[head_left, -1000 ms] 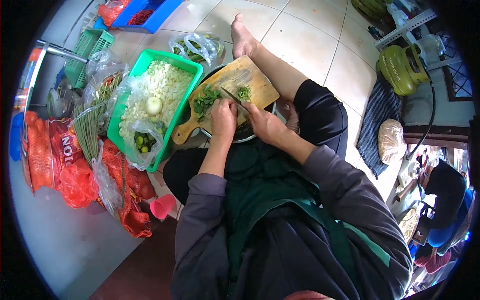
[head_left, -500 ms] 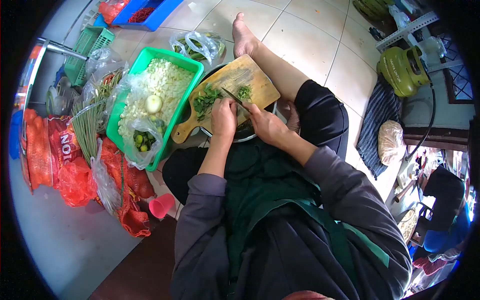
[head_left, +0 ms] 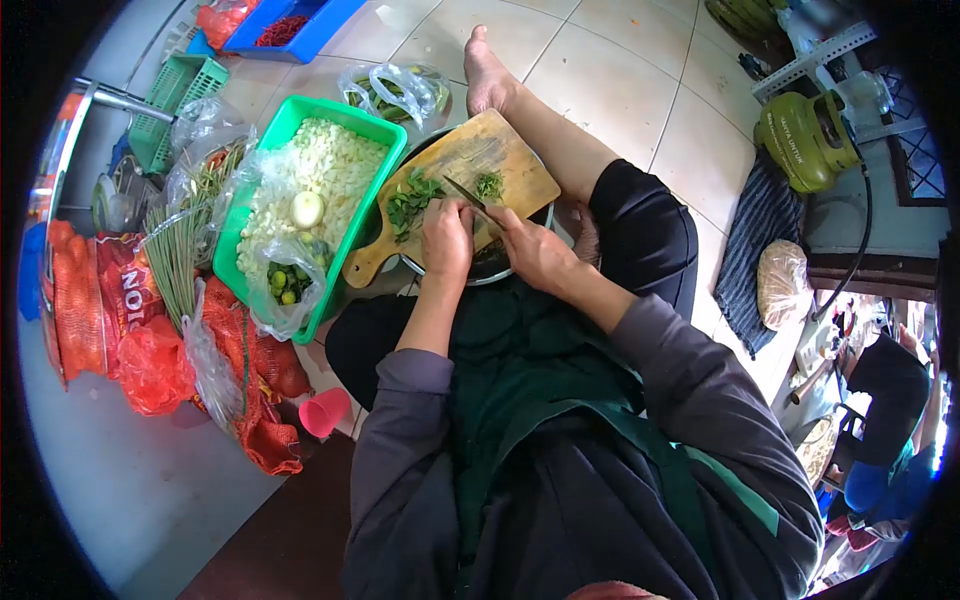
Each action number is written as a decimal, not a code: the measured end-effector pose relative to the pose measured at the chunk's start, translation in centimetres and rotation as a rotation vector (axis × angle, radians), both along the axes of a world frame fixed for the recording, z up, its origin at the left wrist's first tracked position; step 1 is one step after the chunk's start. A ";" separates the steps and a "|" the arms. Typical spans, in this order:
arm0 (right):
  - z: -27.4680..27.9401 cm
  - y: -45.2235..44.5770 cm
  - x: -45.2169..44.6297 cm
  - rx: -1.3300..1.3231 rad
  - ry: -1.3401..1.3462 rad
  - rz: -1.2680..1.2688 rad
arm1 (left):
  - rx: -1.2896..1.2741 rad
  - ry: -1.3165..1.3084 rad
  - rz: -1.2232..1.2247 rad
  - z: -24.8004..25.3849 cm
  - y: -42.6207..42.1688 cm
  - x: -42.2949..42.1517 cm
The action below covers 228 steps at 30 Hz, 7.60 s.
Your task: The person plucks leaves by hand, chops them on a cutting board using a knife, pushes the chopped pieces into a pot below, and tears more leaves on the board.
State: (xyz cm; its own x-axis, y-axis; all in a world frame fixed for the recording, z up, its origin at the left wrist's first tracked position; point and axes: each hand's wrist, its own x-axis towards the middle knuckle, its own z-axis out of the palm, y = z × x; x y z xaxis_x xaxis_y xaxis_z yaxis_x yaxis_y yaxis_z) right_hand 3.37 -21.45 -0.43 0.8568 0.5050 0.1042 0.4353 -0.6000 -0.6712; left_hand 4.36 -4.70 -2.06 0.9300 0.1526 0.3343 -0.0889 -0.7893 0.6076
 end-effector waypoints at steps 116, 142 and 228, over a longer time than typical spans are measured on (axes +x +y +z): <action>0.6 -1.9 -3.0 -0.099 0.055 0.006 | -0.063 -0.014 -0.012 -0.8 0.5 -0.6; 0.8 -2.2 -3.4 -0.057 0.108 -0.020 | -0.057 0.023 0.010 -0.9 0.5 -0.7; -0.4 -1.1 -2.6 -0.197 0.099 -0.028 | -0.010 0.011 0.027 -0.1 0.2 -0.8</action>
